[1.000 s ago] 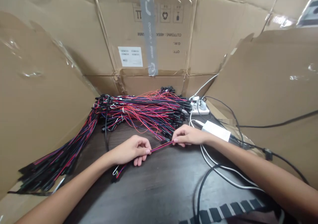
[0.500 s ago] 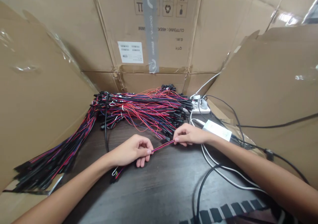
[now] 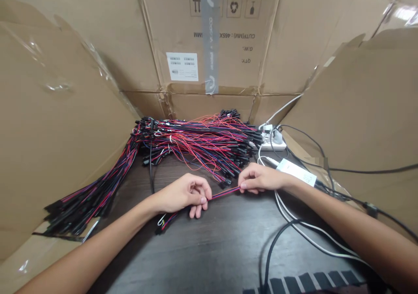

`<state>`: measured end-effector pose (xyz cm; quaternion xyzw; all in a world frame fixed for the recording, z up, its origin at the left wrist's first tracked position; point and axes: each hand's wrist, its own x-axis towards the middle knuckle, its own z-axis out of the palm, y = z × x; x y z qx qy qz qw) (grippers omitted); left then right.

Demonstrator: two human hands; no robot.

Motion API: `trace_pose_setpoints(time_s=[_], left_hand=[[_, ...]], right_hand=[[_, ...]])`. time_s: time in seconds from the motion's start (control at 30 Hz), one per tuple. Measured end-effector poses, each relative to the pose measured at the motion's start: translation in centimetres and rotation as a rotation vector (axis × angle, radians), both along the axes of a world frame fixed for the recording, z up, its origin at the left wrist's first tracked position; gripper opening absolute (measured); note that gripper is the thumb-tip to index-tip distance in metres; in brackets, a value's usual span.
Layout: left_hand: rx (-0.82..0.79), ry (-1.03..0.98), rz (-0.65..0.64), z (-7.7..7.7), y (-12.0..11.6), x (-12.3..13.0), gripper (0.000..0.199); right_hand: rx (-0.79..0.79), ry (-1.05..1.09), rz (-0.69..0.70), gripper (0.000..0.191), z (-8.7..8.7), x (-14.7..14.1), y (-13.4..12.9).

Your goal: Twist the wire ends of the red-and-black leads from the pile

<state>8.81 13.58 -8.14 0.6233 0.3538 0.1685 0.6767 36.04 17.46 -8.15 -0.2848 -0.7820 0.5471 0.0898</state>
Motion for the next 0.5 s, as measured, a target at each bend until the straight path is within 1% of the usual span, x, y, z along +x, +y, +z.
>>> trace_pose_setpoints(time_s=[0.1, 0.27, 0.5], left_hand=[[0.001, -0.004, -0.002, 0.08, -0.01, -0.04, 0.014], [0.039, 0.050, -0.050, 0.34, 0.02, -0.15, 0.015], [-0.056, 0.095, -0.041, 0.55, -0.28, -0.02, 0.012]], right_hand=[[0.005, -0.008, 0.002, 0.026, 0.05, -0.05, -0.03], [0.035, -0.020, 0.009, 0.026, -0.05, -0.12, -0.04], [0.019, -0.009, 0.025, 0.027, -0.11, -0.05, 0.02]])
